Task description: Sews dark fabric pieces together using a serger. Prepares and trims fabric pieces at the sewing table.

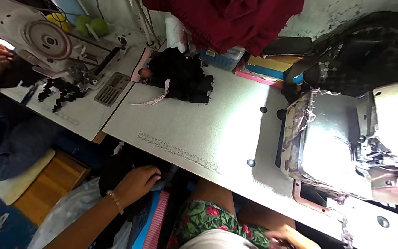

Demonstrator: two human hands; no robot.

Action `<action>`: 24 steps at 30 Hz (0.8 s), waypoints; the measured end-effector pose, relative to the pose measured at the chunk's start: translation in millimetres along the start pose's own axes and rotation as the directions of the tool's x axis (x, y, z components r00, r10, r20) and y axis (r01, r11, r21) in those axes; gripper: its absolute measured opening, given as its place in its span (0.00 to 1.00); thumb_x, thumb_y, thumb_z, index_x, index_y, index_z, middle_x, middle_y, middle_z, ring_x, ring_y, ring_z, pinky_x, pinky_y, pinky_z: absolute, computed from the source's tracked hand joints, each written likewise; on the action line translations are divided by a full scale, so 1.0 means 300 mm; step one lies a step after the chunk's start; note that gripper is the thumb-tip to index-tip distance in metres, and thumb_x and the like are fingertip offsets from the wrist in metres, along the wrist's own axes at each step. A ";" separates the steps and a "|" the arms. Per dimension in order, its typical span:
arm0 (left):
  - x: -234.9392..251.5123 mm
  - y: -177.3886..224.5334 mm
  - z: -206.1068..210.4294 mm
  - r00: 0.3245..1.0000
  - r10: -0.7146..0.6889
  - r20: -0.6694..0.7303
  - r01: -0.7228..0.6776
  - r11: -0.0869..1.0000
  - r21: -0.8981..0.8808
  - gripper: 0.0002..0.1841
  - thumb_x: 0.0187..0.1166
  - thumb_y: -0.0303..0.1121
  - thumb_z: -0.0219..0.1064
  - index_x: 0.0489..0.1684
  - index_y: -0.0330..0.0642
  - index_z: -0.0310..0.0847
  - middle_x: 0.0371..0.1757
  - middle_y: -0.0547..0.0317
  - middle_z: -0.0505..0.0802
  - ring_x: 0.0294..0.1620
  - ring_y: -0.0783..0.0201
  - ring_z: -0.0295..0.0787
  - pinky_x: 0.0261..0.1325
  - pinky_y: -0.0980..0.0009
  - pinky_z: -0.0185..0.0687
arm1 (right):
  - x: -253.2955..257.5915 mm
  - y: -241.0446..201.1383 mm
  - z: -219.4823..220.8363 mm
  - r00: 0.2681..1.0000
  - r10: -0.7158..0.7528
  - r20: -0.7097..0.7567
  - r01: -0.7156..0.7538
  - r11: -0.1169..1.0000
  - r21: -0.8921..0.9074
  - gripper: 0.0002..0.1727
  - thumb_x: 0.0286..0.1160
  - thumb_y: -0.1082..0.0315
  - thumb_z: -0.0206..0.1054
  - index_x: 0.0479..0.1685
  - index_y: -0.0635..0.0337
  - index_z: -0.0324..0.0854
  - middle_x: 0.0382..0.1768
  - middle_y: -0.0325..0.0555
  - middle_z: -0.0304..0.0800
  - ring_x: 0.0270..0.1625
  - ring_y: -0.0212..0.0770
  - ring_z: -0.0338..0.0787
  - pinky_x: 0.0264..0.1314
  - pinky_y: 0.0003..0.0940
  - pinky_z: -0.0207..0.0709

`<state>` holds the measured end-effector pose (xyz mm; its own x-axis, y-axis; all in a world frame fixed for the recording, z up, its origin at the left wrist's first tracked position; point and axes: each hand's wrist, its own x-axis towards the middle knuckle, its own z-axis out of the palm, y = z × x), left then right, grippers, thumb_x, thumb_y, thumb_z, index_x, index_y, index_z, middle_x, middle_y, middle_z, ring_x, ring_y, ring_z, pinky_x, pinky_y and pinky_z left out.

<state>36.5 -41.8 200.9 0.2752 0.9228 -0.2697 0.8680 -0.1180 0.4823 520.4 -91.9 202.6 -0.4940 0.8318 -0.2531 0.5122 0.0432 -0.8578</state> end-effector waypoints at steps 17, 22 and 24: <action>0.084 0.621 -0.357 0.736 0.394 -0.551 -0.499 0.865 -0.049 0.12 0.86 0.43 0.63 0.47 0.44 0.85 0.42 0.72 0.92 0.45 0.90 0.85 0.50 0.92 0.80 | 0.442 -0.454 0.109 0.535 -0.600 -0.595 0.582 0.772 -0.255 0.23 0.69 0.43 0.75 0.45 0.54 0.91 0.38 0.40 0.95 0.33 0.31 0.87 0.34 0.26 0.79; 0.111 0.636 -0.407 0.688 0.434 -0.582 -0.423 0.891 0.164 0.18 0.91 0.46 0.54 0.52 0.42 0.85 0.45 0.64 0.91 0.47 0.85 0.83 0.52 0.87 0.78 | 0.458 -0.462 0.064 0.518 -0.585 -0.624 0.563 0.782 -0.265 0.08 0.73 0.60 0.71 0.37 0.53 0.92 0.30 0.36 0.93 0.33 0.32 0.89 0.37 0.26 0.81; 0.125 0.660 -0.451 0.638 0.492 -0.592 -0.365 0.871 0.330 0.19 0.92 0.46 0.51 0.52 0.43 0.85 0.44 0.58 0.91 0.46 0.76 0.84 0.51 0.79 0.77 | 0.435 -0.482 0.032 0.587 -0.549 -0.596 0.600 0.788 -0.135 0.10 0.77 0.60 0.70 0.39 0.55 0.92 0.31 0.37 0.94 0.35 0.30 0.89 0.41 0.26 0.81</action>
<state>162.7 19.1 398.9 0.3581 0.7482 0.5585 0.7913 -0.5607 0.2438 375.2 5.2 289.3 -0.1525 0.7938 0.5887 0.2026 0.6081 -0.7676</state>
